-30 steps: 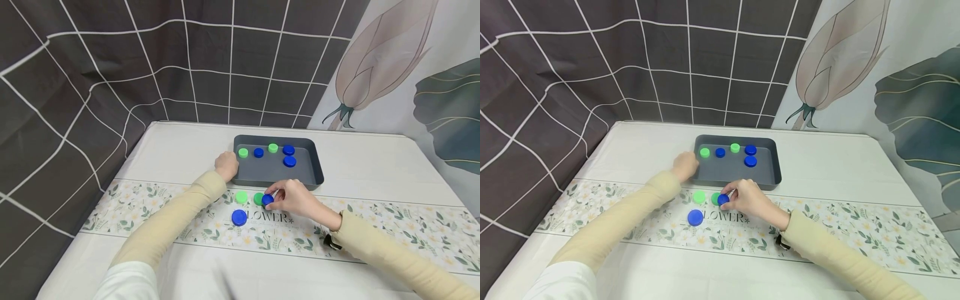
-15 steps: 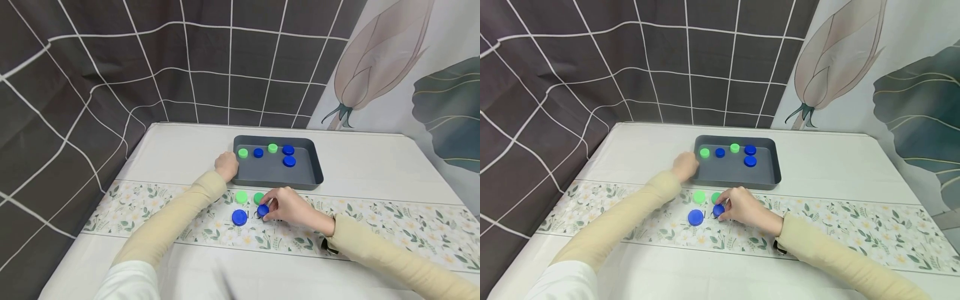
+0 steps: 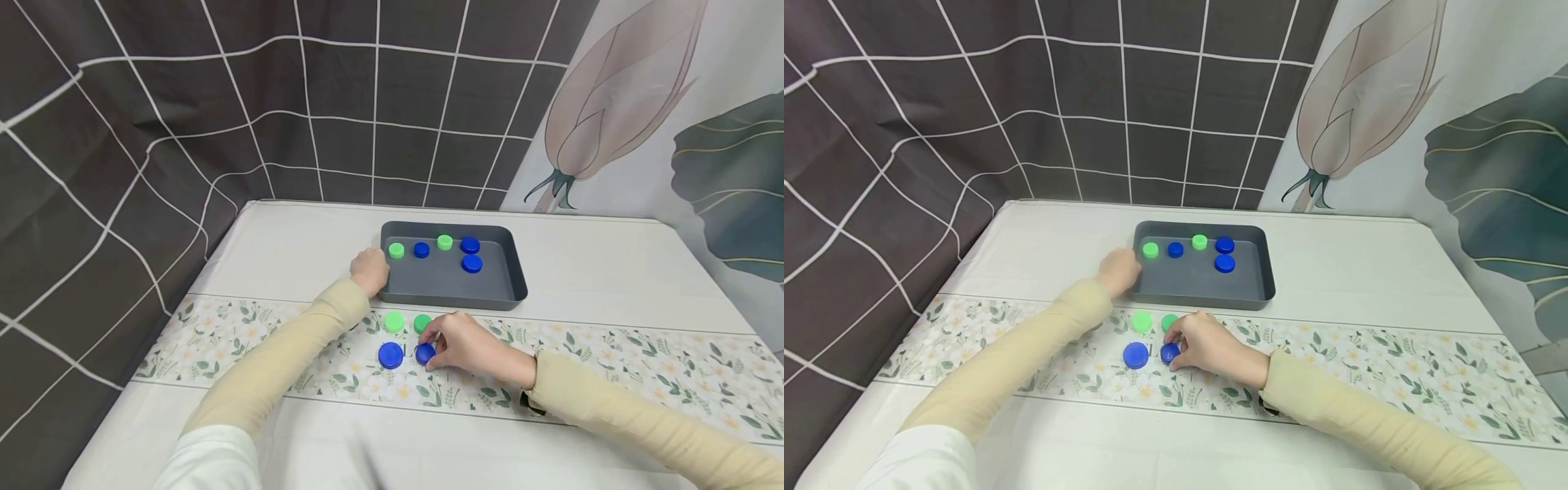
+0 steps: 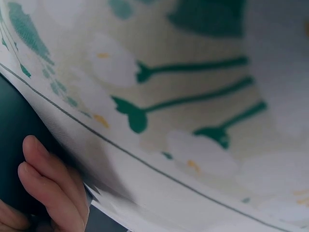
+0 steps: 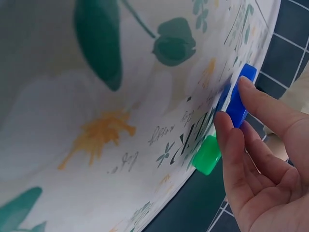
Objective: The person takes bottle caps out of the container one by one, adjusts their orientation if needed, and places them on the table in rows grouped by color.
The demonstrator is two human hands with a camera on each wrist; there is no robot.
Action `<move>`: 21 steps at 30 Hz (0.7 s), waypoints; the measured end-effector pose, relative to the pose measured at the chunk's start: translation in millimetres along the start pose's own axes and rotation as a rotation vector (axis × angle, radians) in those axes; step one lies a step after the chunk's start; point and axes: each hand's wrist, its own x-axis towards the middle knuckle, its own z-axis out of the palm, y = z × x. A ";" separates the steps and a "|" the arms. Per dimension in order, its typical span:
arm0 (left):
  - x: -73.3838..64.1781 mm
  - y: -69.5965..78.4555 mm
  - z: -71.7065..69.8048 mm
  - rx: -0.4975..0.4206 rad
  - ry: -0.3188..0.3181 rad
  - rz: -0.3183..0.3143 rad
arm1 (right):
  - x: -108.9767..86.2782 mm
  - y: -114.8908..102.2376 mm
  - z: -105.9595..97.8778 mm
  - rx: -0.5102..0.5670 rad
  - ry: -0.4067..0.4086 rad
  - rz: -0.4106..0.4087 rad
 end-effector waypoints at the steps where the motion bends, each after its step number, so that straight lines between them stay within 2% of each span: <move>1: -0.2 -0.1 0.0 0.003 0.003 0.002 | 0.2 -0.1 0.4 -0.001 -0.002 0.000; 21: 1.4 -1.6 1.8 -0.005 0.012 0.013 | 2.4 4.2 5.5 -0.023 -0.022 -0.015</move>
